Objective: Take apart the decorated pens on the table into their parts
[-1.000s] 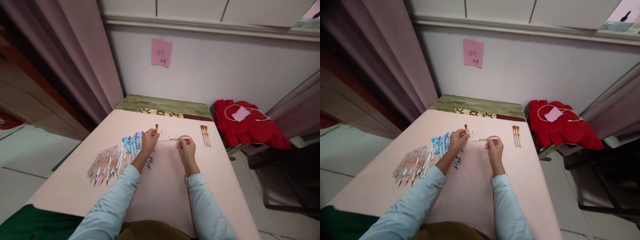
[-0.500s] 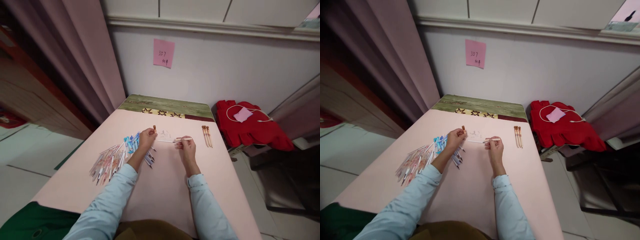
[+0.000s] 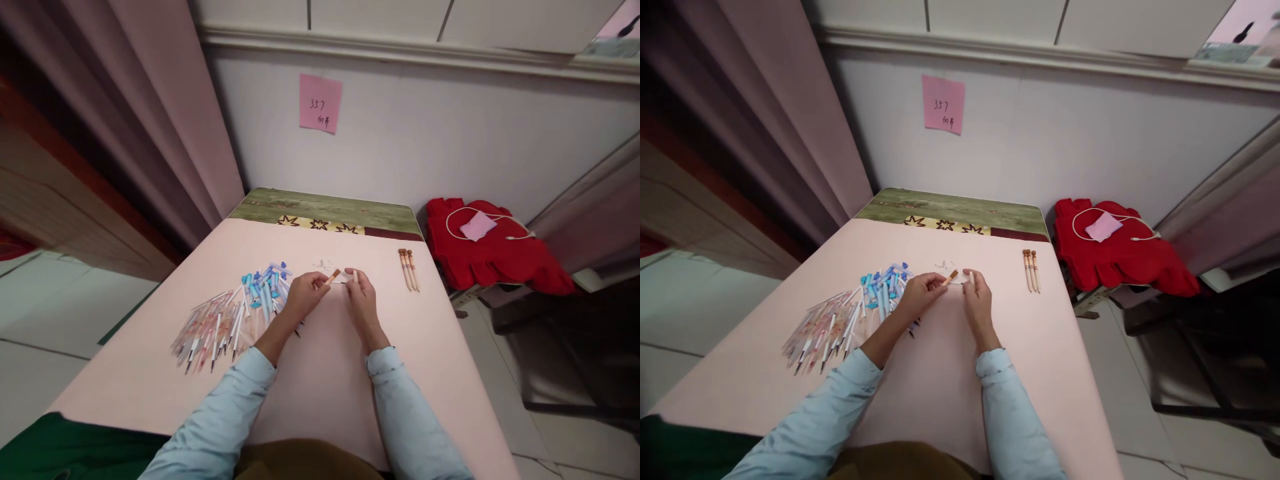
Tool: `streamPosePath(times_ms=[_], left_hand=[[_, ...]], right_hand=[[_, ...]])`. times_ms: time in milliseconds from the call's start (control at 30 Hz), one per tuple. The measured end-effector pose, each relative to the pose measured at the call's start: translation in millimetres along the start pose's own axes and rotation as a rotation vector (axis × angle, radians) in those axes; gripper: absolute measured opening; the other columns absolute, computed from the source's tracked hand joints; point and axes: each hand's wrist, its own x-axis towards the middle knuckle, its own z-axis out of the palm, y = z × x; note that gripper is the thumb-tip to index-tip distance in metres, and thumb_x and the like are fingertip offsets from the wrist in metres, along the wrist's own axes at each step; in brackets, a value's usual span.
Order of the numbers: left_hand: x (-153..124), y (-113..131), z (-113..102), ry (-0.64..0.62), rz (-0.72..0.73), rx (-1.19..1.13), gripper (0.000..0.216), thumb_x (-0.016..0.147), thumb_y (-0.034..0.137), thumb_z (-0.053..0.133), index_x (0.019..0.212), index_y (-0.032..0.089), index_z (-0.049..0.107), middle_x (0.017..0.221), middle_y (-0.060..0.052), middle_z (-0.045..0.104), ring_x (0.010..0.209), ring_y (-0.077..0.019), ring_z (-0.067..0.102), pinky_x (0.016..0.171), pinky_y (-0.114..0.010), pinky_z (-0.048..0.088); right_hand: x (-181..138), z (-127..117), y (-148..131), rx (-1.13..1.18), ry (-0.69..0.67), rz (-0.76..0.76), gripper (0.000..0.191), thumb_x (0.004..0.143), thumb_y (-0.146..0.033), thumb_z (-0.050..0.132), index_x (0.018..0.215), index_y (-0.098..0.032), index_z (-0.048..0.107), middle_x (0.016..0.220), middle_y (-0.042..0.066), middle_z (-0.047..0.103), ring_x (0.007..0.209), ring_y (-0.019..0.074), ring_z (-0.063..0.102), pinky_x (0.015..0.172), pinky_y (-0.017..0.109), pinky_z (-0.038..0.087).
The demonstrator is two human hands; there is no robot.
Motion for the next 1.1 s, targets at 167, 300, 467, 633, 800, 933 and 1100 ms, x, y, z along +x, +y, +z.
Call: streamPosePath(times_ms=[167, 300, 467, 633, 800, 933, 1100], left_hand=[[-13.1, 6.0, -2.2, -0.003, 0.064, 0.068, 0.015, 0.076, 0.022, 0.065, 0.085, 0.019, 0.076, 0.074, -0.002, 0.067, 0.070, -0.0155, 0.059, 0.066, -0.026, 0.044], [-16.3, -4.7, -14.4, 0.099, -0.024, 0.132, 0.012, 0.074, 0.019, 0.066, 0.081, 0.018, 0.076, 0.072, -0.002, 0.066, 0.068, -0.0159, 0.058, 0.065, -0.026, 0.042], [-21.9, -11.6, -23.9, 0.122, -0.052, 0.152, 0.014, 0.074, 0.020, 0.067, 0.084, 0.019, 0.076, 0.069, -0.001, 0.063, 0.067, -0.0155, 0.057, 0.064, -0.026, 0.041], [-26.3, -6.6, -21.2, 0.096, 0.019, 0.105, 0.013, 0.078, 0.025, 0.067, 0.084, 0.019, 0.077, 0.073, -0.003, 0.062, 0.069, -0.0152, 0.057, 0.065, -0.027, 0.042], [-25.5, -1.7, -21.7, 0.051, 0.014, 0.018, 0.010, 0.077, 0.024, 0.069, 0.080, 0.019, 0.077, 0.073, -0.003, 0.065, 0.066, -0.0145, 0.058, 0.064, -0.026, 0.044], [-27.9, 0.9, -20.3, -0.012, -0.075, -0.138, 0.016, 0.078, 0.031, 0.068, 0.082, 0.018, 0.075, 0.065, -0.001, 0.064, 0.053, -0.0121, 0.055, 0.053, -0.025, 0.043], [-33.2, 3.8, -14.4, -0.100, -0.294, -0.465, 0.028, 0.079, 0.043, 0.063, 0.077, 0.016, 0.069, 0.052, 0.003, 0.052, 0.042, -0.0099, 0.046, 0.041, -0.022, 0.036]], right_hand=[[2.1, -0.5, -1.3, 0.015, 0.008, 0.056, 0.029, 0.078, -0.046, 0.067, 0.083, -0.018, 0.070, 0.078, 0.002, 0.068, 0.077, 0.0185, 0.058, 0.072, 0.029, 0.044], [3.0, -1.3, 0.1, 0.054, 0.111, 0.090, 0.028, 0.081, -0.046, 0.064, 0.079, -0.019, 0.070, 0.077, 0.002, 0.069, 0.076, 0.0181, 0.058, 0.073, 0.028, 0.044], [-10.3, 11.7, -8.6, 0.004, -0.183, 0.087, 0.023, 0.074, -0.038, 0.072, 0.090, -0.022, 0.076, 0.087, 0.002, 0.073, 0.086, 0.0221, 0.063, 0.078, 0.030, 0.045], [-20.4, 21.6, -12.8, 0.008, -0.248, 0.046, 0.022, 0.080, -0.040, 0.068, 0.090, -0.022, 0.075, 0.088, 0.002, 0.073, 0.087, 0.0210, 0.063, 0.079, 0.030, 0.045], [-18.0, 20.8, -7.1, 0.083, -0.178, 0.111, 0.022, 0.077, -0.040, 0.070, 0.079, -0.018, 0.071, 0.075, 0.000, 0.067, 0.073, 0.0164, 0.056, 0.070, 0.027, 0.042], [-18.1, 22.3, -5.1, 0.072, -0.121, 0.128, 0.024, 0.078, -0.042, 0.067, 0.074, -0.019, 0.067, 0.069, -0.002, 0.061, 0.069, 0.0150, 0.051, 0.066, 0.026, 0.040], [-19.1, 23.9, -8.0, 0.126, -0.162, 0.049, 0.022, 0.081, -0.042, 0.065, 0.077, -0.020, 0.063, 0.074, -0.002, 0.061, 0.073, 0.0154, 0.053, 0.071, 0.026, 0.042]])
